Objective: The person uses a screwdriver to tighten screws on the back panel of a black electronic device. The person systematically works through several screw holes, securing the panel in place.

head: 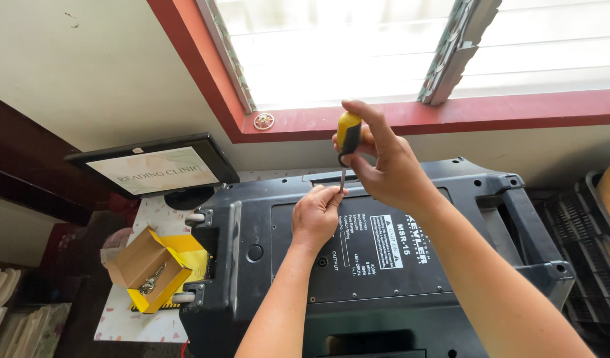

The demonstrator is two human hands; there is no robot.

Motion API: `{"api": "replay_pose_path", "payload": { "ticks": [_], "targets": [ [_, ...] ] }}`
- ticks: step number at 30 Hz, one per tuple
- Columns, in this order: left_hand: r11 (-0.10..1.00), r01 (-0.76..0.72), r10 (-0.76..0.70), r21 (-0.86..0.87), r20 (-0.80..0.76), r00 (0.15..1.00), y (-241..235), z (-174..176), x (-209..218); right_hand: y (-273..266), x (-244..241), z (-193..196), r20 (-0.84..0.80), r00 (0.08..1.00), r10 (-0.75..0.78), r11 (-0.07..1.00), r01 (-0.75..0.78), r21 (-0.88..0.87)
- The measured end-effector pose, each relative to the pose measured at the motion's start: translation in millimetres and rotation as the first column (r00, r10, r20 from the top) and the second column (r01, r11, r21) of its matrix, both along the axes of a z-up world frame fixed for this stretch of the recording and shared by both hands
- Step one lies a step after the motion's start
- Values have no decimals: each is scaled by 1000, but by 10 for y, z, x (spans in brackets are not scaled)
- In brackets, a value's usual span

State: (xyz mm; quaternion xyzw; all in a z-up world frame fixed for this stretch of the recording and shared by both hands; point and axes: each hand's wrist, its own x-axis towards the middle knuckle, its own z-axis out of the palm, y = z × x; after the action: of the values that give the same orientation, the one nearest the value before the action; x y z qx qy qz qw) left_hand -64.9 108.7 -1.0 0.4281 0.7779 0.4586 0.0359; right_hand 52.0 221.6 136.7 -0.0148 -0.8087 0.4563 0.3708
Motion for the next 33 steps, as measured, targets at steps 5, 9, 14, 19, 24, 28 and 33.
{"api": "replay_pose_path", "payload": {
  "ticks": [5, 9, 14, 19, 24, 28, 33],
  "targets": [
    [1000, 8, -9, -20, -17, 1000, -36, 50, 25, 34, -39, -48, -81, 982, -172, 948, 188, 258],
    [1000, 5, -5, -27, 4, 1000, 3, -6, -7, -17, -49, -10, -5, 1000, -27, 999, 27, 22],
    [1000, 10, -10, -11, -4, 1000, -26, 39, 28, 104, -152, -153, -129, 967, -220, 936, 246, 250],
    [1000, 22, -22, 4, 10, 1000, -2, 32, 13, 65, -124, -90, 14, 999, -40, 999, 40, -22],
    [1000, 26, -26, -9, -2, 1000, -47, 87, 38, 116, -150, -179, -146, 949, -281, 908, 312, 280],
    [1000, 17, -17, -3, -36, 999, -56, 76, 39, -24, -103, -89, -1, 999, -49, 999, 49, -4],
    [1000, 27, -27, -9, -22, 999, -48, 106, 42, 37, -163, -153, -83, 955, -286, 909, 298, 290]
  ]
}}
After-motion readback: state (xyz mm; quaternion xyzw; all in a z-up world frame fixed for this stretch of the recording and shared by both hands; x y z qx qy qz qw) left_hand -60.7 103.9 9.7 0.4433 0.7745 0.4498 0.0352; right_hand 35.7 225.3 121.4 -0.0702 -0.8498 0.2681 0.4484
